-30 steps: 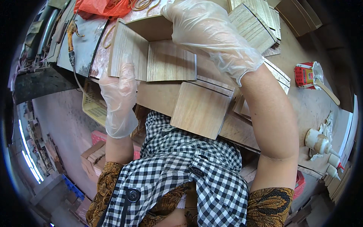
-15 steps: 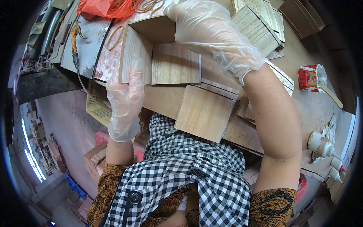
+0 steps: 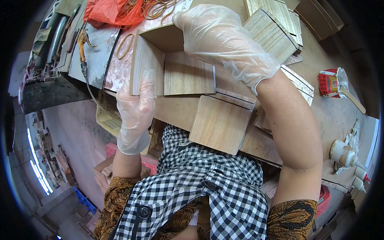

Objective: The person assembles small wooden boxes by applying glue to the edges of flat wooden panels and joining them together. They use rubber bands to secure the corners while the glue sets and place the finished boxes on the table.

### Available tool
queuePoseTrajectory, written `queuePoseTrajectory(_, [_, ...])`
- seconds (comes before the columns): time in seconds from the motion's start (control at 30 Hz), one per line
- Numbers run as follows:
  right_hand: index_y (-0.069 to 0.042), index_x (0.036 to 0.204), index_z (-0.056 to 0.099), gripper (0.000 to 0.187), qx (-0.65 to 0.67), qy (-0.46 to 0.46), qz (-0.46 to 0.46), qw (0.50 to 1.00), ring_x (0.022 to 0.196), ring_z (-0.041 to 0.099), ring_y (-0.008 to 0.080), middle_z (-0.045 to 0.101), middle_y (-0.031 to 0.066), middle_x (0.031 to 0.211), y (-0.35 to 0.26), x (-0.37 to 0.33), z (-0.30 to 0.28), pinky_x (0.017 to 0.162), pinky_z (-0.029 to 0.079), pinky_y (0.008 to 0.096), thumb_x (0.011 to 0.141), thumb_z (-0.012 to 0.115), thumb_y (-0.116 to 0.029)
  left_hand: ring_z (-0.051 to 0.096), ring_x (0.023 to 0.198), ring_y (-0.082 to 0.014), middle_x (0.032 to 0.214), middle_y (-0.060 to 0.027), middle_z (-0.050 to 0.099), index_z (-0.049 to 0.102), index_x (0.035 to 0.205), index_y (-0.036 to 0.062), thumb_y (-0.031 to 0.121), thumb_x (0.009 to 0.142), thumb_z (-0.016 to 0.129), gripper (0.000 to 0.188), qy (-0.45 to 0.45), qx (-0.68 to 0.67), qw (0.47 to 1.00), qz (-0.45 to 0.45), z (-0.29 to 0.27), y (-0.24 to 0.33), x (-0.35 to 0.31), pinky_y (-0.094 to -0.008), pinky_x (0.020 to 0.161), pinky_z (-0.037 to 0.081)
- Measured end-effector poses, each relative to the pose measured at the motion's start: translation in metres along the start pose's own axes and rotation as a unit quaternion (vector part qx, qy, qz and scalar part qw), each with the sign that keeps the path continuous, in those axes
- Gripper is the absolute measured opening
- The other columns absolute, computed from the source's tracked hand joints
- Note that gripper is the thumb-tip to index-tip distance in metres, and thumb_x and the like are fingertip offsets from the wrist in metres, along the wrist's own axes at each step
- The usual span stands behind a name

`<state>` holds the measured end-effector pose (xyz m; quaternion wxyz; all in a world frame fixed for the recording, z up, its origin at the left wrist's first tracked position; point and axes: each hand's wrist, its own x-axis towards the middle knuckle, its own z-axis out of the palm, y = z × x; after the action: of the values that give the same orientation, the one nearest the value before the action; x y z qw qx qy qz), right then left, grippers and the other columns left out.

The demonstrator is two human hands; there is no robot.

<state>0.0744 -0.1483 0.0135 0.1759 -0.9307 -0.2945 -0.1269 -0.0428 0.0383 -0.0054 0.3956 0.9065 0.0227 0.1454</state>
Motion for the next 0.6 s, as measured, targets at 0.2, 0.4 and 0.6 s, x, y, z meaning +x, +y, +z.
queuePoseTrajectory(0.2, [-0.005, 0.087, 0.068, 0.014, -0.019, 0.014, -0.017, 1.0, 0.08, 0.067, 0.0369, 0.067, 0.0189, 0.079, -0.0015, 0.0006, 0.0012, 0.072, 0.053, 0.0459, 0.075, 0.062, -0.004, 0.066, 0.069, -0.0401, 0.077, -0.0231, 0.064, 0.064, 0.11, -0.0024, 0.012, 0.095, 0.06, 0.022, 0.0, -0.004, 0.999, 0.032, -0.0015, 0.0039, 0.0031, -0.0419, 0.064, 0.051])
queuePoseTrajectory(0.4, [-0.006, 0.087, 0.071, 0.017, -0.012, 0.025, -0.034, 0.999, 0.081, 0.069, 0.0359, 0.07, 0.0177, 0.082, -0.0011, 0.002, 0.0022, 0.07, 0.056, 0.045, 0.073, 0.062, -0.008, 0.063, 0.063, -0.0418, 0.071, -0.0226, 0.063, 0.064, 0.105, -0.0013, 0.014, 0.095, 0.06, 0.019, 0.006, -0.005, 0.999, 0.047, 0.0003, 0.0015, 0.0042, -0.0424, 0.059, 0.05])
queuePoseTrajectory(0.6, [-0.005, 0.087, 0.069, 0.016, -0.011, 0.003, -0.021, 1.0, 0.082, 0.068, 0.0361, 0.069, 0.0178, 0.082, -0.0035, 0.0036, -0.0017, 0.071, 0.054, 0.0456, 0.074, 0.061, -0.006, 0.062, 0.058, -0.0327, 0.069, -0.0198, 0.062, 0.065, 0.107, -0.0007, 0.016, 0.094, 0.063, 0.021, -0.014, -0.022, 1.0, -0.001, -0.001, -0.001, 0.0049, -0.0386, 0.058, 0.049])
